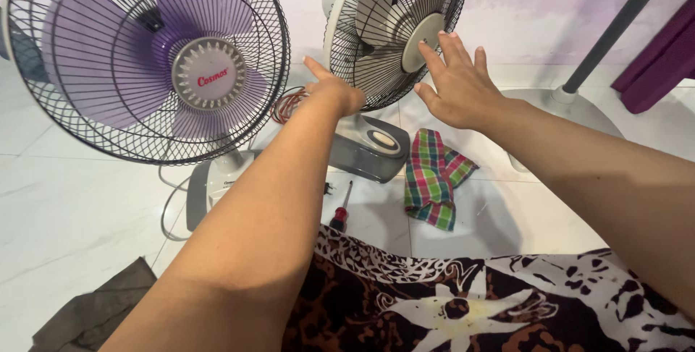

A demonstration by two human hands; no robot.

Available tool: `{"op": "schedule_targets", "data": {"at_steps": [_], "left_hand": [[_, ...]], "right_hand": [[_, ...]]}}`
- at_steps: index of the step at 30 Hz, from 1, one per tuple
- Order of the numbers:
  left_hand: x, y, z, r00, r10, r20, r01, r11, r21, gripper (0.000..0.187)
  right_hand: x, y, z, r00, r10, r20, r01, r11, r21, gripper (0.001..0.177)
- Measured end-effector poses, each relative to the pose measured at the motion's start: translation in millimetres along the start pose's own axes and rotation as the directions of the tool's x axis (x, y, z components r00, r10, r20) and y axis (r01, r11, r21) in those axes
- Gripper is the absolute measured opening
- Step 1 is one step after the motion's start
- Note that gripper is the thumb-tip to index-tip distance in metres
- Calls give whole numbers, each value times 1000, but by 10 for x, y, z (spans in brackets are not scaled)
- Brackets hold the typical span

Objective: The person disassembles two electric fans by removing the front grills, blades, and rear grills, then reassembles them. They use a screwdriver to loosen screws and handle the components by hand.

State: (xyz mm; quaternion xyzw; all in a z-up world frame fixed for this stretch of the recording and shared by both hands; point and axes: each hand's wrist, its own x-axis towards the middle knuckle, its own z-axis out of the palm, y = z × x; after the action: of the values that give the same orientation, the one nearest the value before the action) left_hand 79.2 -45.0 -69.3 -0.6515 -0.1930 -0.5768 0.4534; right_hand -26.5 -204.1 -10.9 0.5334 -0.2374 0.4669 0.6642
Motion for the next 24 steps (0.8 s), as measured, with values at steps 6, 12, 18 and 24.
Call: {"op": "schedule_targets", "data": {"at_steps": [6,12,18,24], "left_hand": [[216,109,3,997,-67,-38,65,997,-48,92],[265,-110,-139,992,-122,32,120,991,65,88],[-224,-588,-283,992,-31,124,13,990,143,71],[-374,-491,-254,978,35,204,-47,997,53,68]], "right_hand": [[-83,-86,20,994,-108,-3,107,988,-112,89],[-137,-325,220,999,-23,-35,23,1000,11,88],[-317,-355,342,979,-201,-19,195,966,-173,85],[-493,-559,408,994,11,-106,-17,998,-55,91]]}}
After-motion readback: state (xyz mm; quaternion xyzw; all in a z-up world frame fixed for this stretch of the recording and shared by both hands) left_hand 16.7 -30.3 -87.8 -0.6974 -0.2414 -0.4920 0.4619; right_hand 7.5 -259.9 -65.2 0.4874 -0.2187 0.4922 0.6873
